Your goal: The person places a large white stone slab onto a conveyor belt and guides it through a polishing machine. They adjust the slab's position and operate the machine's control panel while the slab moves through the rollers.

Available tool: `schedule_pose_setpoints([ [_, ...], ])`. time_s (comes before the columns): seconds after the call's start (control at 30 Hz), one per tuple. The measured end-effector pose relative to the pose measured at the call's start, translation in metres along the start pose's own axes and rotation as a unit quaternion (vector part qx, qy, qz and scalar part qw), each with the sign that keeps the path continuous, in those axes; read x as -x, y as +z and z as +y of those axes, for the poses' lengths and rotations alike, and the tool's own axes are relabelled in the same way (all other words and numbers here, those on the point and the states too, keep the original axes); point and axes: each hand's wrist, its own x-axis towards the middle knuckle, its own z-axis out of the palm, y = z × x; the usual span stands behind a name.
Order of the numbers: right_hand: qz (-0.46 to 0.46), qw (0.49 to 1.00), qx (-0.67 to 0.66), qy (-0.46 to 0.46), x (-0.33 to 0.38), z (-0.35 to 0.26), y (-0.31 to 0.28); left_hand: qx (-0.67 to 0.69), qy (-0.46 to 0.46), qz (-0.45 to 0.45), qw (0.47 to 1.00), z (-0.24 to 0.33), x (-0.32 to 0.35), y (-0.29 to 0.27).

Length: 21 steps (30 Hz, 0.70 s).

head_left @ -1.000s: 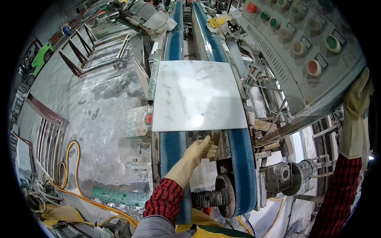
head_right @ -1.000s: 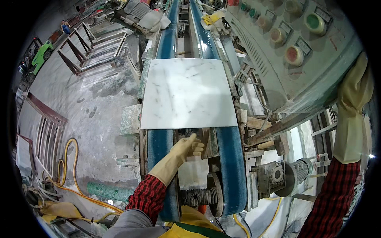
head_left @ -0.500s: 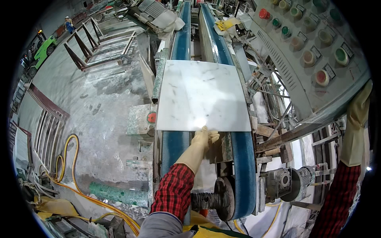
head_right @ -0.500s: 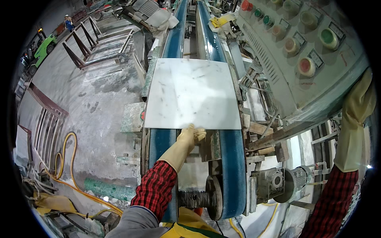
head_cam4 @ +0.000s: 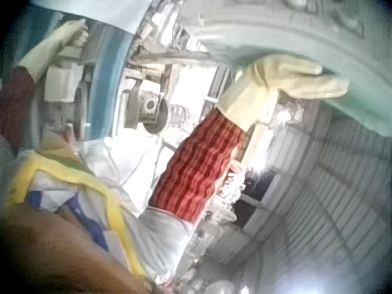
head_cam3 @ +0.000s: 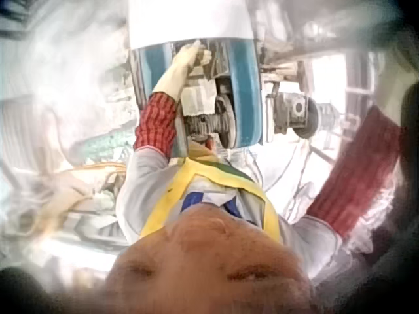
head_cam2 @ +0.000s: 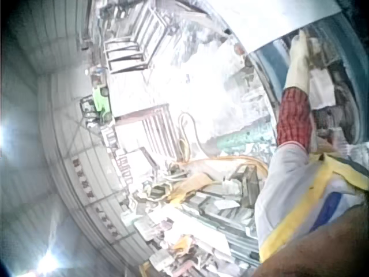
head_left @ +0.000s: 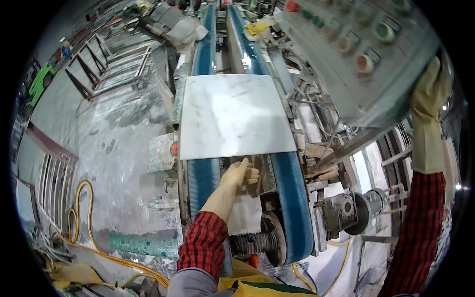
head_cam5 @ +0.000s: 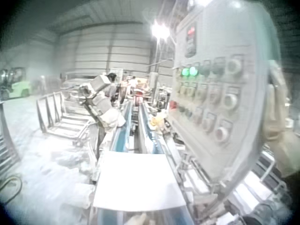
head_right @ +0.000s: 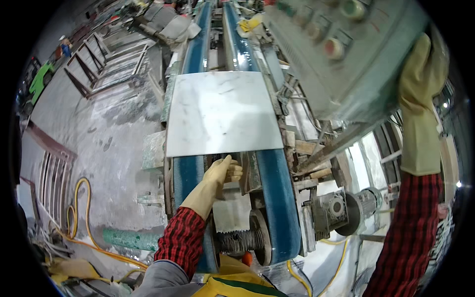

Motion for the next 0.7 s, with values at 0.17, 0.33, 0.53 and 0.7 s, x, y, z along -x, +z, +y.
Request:
schedule_pose_setpoints([
  [0.17,0.06,0.993,-0.095,-0.03,-0.009,-0.026,0.011,-0.031,0.072,0.0,0.997,0.015,0.043,-0.008],
  [0.33,0.023,0.999,-0.048,0.014,-0.016,-0.043,-0.004,-0.09,0.235,-0.005,0.968,0.092,0.056,-0.003],
  [0.53,0.029,0.995,-0.1,0.013,-0.017,-0.043,-0.001,-0.11,0.538,-0.031,0.835,0.265,0.061,0.045],
  [0.7,0.042,0.994,-0.097,0.019,-0.024,-0.045,-0.002,-0.115,0.619,-0.032,0.776,0.366,0.091,0.124],
])
